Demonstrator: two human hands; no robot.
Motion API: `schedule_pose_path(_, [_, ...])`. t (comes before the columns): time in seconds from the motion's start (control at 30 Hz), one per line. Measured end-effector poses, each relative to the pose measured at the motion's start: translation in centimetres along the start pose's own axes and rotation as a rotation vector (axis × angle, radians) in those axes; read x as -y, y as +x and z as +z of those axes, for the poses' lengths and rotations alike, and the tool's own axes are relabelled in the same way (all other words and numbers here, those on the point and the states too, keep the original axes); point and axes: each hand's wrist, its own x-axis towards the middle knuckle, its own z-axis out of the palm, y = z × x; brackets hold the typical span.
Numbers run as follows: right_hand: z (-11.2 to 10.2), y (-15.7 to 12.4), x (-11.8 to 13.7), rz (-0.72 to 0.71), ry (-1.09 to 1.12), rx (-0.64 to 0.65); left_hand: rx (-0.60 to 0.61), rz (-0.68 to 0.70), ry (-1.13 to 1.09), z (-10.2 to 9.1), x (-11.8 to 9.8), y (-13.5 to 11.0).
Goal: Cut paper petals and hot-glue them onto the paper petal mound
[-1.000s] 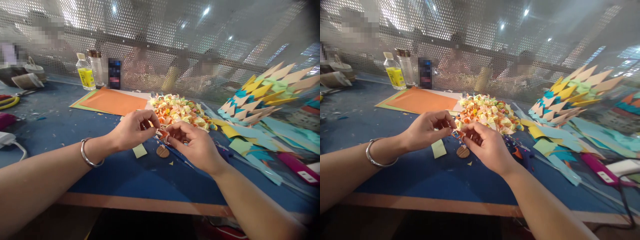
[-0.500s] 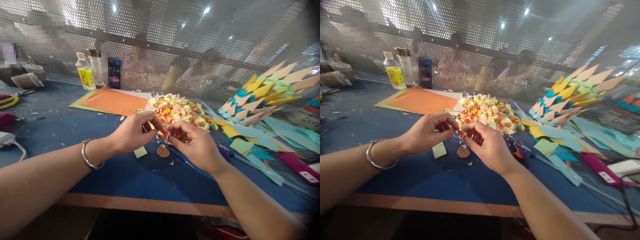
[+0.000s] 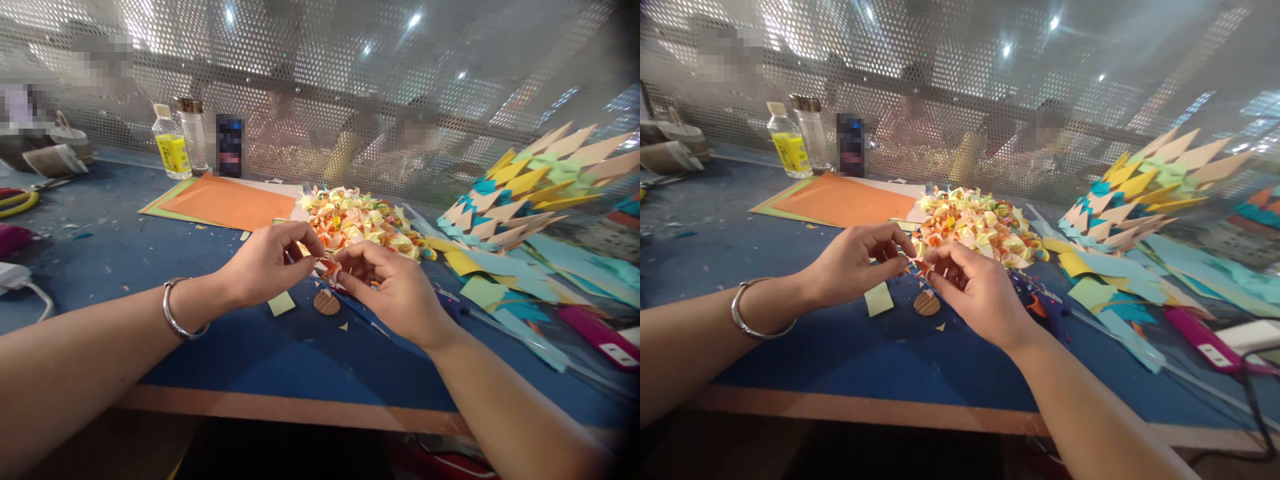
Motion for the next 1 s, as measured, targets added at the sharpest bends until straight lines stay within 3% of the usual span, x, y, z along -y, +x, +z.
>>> schedule_pose_path(1.0, [0.02, 0.02, 0.21, -0.005, -0.006, 0.005, 0.045, -0.047, -0.003, -0.05, -0.28, 0.02])
